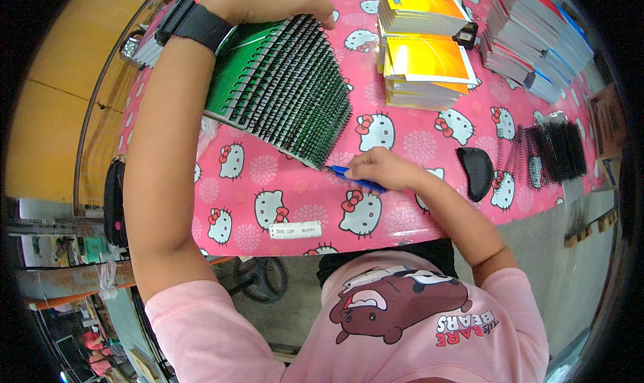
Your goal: The person uses a pair of blue-handled pliers to trim the spiral binding of a stack of green notebooks. They hold the notebooks steady with one hand while using the pliers to cut the wire coils along the spine. The person works through the stack, occasionally adjusting the position of the notebooks on the table.
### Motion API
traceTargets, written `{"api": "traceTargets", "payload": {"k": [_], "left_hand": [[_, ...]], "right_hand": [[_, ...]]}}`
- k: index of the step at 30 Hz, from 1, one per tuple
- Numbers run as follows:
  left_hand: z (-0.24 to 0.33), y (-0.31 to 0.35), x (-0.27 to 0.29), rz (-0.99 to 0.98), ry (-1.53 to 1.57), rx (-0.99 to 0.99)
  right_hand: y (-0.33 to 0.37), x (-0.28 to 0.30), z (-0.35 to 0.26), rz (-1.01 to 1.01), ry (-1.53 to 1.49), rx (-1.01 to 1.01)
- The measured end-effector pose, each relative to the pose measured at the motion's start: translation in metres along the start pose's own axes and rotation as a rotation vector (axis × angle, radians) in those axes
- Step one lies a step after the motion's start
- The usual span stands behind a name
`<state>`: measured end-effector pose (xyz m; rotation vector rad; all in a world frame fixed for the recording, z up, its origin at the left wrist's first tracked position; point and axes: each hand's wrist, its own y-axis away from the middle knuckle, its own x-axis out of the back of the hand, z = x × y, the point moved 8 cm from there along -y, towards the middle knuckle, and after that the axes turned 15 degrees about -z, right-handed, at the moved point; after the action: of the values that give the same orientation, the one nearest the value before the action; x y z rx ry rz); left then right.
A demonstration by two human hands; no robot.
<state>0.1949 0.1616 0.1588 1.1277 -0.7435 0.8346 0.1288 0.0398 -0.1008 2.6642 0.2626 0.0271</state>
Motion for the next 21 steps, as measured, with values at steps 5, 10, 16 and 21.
{"api": "traceTargets", "payload": {"k": [5, 10, 16, 21], "left_hand": [[-0.005, -0.003, -0.001, 0.016, 0.005, -0.062], [-0.005, -0.001, 0.001, 0.018, -0.059, 0.003], [-0.005, 0.002, 0.000, 0.020, -0.008, 0.020], [0.002, 0.004, 0.000, -0.007, -0.012, -0.052]], "right_hand": [[0.015, -0.006, -0.017, 0.349, 0.519, 0.215], [0.026, -0.017, -0.026, 0.575, 0.940, 0.252], [0.022, -0.015, -0.019, 0.513, 0.824, 0.355], [0.025, -0.012, -0.023, 0.488, 0.785, 0.322]]}}
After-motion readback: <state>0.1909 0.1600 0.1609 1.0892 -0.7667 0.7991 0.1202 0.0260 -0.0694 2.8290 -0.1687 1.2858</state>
